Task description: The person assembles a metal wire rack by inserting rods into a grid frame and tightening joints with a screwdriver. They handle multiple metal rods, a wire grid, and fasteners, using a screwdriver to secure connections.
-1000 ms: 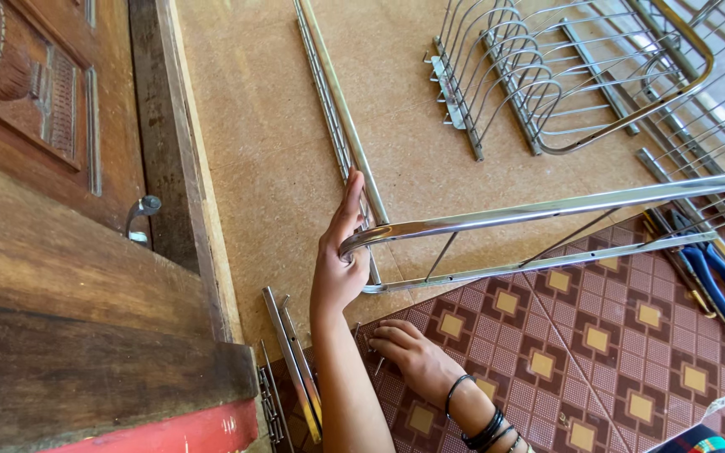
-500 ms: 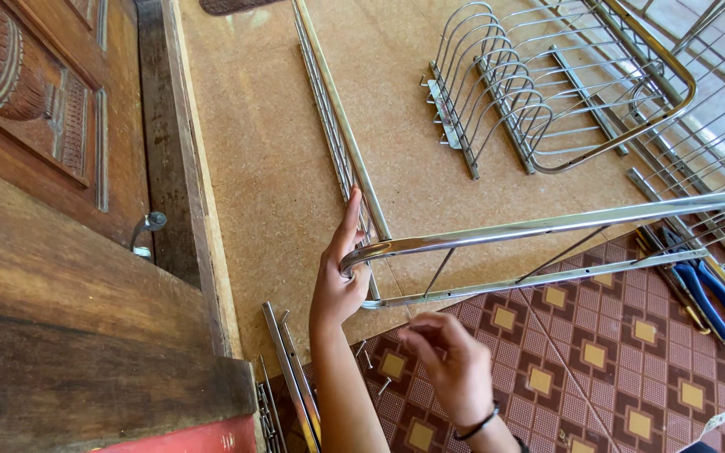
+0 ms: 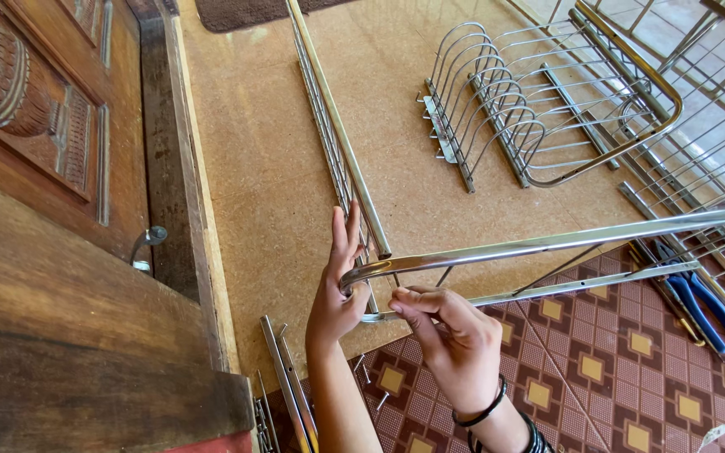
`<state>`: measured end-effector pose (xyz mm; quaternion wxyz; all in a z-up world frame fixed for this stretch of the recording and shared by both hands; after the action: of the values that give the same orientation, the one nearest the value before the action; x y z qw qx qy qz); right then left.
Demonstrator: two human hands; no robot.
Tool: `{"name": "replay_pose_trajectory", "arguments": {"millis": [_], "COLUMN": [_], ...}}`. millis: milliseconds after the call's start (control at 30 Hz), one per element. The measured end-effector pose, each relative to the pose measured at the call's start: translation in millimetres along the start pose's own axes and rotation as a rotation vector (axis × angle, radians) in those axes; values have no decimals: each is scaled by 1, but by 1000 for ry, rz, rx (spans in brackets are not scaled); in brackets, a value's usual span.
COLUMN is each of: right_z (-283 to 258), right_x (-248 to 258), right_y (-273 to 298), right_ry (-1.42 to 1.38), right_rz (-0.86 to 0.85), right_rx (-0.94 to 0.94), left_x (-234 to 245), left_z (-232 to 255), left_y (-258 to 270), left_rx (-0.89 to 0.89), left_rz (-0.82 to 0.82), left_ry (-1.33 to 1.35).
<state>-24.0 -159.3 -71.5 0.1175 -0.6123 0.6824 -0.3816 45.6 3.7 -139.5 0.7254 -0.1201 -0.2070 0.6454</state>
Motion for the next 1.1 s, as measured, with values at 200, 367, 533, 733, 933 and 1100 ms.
{"name": "replay_pose_trajectory", "arguments": {"millis": [200, 367, 533, 733, 933, 1100], "right_z": [-6, -11, -11, -14, -15, -23], "right_x": [-3, -5, -4, -7, -6, -3], "right_y": [2, 2, 0, -5, -11, -17], "right_ry": [24, 32, 56, 100, 178, 277], "right_rz": [-20, 9, 16, 18, -18, -61], "right_rx": [-8, -21, -81, 10, 57, 116], "left_x": [2, 6, 7, 7, 8, 9], "left_z": [3, 0, -5, -1, -1, 0], "left_y": [1, 5, 6, 6, 5, 6], "left_rx": [-89, -112, -125, -162, -147, -150], "left_rz": [-34, -49, -49, -111, -105, -113], "left_ry": [98, 168, 66, 211, 202, 225]}}
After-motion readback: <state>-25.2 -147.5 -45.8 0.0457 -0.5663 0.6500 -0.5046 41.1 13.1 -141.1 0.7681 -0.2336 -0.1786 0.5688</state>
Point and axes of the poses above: each hand's wrist, its own y-axis away from the middle knuckle, its own x-axis out of the back of the hand, z = x × y, the point moved 3 cm from there along -y, towards the middle knuckle, and after that the axes turned 8 degrees about x, right-handed, at the moved point
